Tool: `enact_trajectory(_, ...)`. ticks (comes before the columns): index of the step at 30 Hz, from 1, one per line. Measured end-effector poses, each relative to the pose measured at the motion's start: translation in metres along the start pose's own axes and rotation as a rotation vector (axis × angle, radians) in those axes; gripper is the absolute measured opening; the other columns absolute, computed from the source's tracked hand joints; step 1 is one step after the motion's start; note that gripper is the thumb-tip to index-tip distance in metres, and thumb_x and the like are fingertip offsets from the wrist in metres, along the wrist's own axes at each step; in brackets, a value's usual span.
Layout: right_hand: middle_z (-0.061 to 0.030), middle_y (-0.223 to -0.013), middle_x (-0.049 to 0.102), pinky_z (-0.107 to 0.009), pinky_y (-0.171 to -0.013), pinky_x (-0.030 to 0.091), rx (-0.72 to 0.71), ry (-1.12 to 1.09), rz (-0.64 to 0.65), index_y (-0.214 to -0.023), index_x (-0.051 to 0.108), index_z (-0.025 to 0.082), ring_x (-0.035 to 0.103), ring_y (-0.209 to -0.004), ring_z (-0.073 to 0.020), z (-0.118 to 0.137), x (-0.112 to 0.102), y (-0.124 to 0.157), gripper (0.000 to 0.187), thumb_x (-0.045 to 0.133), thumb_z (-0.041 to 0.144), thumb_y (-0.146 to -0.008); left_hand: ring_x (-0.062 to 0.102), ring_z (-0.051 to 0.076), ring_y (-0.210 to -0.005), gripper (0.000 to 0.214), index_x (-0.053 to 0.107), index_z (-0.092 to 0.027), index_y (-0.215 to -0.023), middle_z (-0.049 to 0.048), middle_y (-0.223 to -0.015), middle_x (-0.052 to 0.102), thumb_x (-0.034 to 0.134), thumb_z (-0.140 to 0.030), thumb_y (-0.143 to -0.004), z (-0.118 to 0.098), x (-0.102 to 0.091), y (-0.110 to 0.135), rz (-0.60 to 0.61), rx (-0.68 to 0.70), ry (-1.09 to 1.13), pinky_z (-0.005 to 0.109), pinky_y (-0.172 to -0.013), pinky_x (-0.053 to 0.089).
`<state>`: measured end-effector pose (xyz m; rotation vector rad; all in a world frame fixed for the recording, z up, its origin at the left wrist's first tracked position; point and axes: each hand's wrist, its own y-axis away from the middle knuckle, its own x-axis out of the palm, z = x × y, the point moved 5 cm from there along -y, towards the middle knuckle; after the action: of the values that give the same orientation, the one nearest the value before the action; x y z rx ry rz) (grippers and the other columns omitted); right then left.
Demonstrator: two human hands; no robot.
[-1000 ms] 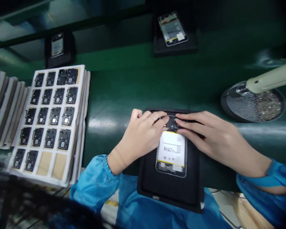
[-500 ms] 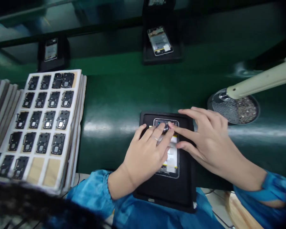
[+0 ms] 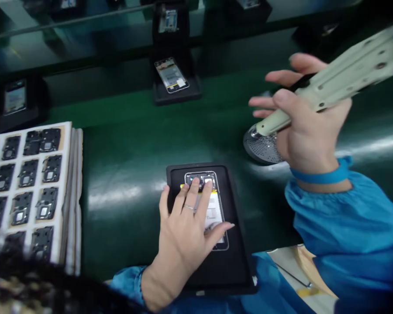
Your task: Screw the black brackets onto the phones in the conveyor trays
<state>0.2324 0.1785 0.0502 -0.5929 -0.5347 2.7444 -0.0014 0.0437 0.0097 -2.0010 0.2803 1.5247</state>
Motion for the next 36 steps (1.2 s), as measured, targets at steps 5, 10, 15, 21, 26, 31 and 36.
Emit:
enact_trajectory(5,-0.0011,-0.09,0.056,-0.024,-0.053,0.045,-0.078,-0.249,-0.224,-0.119,0.052,0.014,0.053,-0.06,-0.0037,0.003,-0.019,-0.013,0.034,0.058,0.031,-0.09,0.08,0.043,-0.128,0.065,0.067,-0.013,-0.161,0.0194,-0.158,0.075,0.065,-0.058,-0.114,0.003,0.004,0.002,0.031,0.004,0.045,0.074,-0.117,0.062)
enact_trajectory(10,-0.0006,-0.081,0.037,-0.026,-0.048,0.04,-0.118,-0.242,-0.339,-0.096,0.05,0.017,0.041,-0.054,-0.0026,-0.012,-0.039,-0.015,0.011,0.054,0.021,-0.087,0.079,0.047,-0.131,0.071,0.05,-0.024,-0.177,0.0162,-0.161,0.073,0.066,-0.051,-0.113,0.005,0.008,0.007,0.026,-0.061,0.085,0.089,-0.127,0.049)
enact_trajectory(15,-0.003,-0.093,0.042,-0.027,-0.046,0.04,-0.1,-0.221,-0.333,-0.092,0.046,0.017,0.043,-0.053,-0.001,-0.024,-0.039,-0.016,0.011,0.053,0.021,-0.084,0.077,0.048,-0.134,0.087,0.028,-0.027,-0.188,0.016,-0.164,0.071,0.067,-0.042,-0.111,0.004,0.012,0.009,0.061,-0.066,0.077,0.086,-0.117,0.059)
enact_trajectory(21,-0.0015,-0.083,0.041,-0.027,-0.047,0.039,-0.081,-0.198,-0.286,-0.093,0.047,0.017,0.046,-0.055,-0.004,-0.025,-0.034,-0.014,0.014,0.054,0.025,-0.084,0.077,0.049,-0.133,0.095,0.013,-0.029,-0.191,0.0153,-0.163,0.072,0.064,-0.04,-0.112,0.004,0.015,0.009,0.03,-0.083,0.079,0.086,-0.113,0.06)
enact_trajectory(26,-0.0007,-0.079,0.039,-0.028,-0.046,0.039,-0.083,-0.191,-0.28,-0.092,0.046,0.017,0.045,-0.054,-0.0051,-0.026,-0.033,-0.014,0.014,0.054,0.024,-0.083,0.079,0.048,-0.13,0.097,0.006,-0.028,-0.191,0.0149,-0.165,0.07,0.062,-0.038,-0.112,0.004,0.015,0.008,0.075,-0.07,0.079,0.084,-0.111,0.061)
enact_trajectory(31,0.0001,-0.076,0.039,-0.029,-0.046,0.039,-0.104,-0.193,-0.275,-0.092,0.05,0.018,0.047,-0.052,-0.0057,-0.025,-0.033,-0.014,0.011,0.054,0.024,-0.084,0.079,0.047,-0.128,0.096,0.006,-0.028,-0.191,0.0133,-0.165,0.07,0.061,-0.035,-0.112,0.004,0.011,0.005,0.06,-0.071,0.075,0.082,-0.109,0.062)
enact_trajectory(36,0.0012,-0.073,0.051,-0.026,-0.046,0.039,-0.114,-0.228,-0.229,-0.107,0.056,0.013,0.051,-0.052,-0.0059,-0.023,-0.031,-0.012,0.021,0.056,0.019,-0.086,0.08,0.044,-0.126,0.08,0.032,-0.024,-0.186,0.0153,-0.16,0.074,0.061,-0.032,-0.112,0.003,0.01,0.004,0.049,-0.043,0.064,0.078,-0.109,0.064)
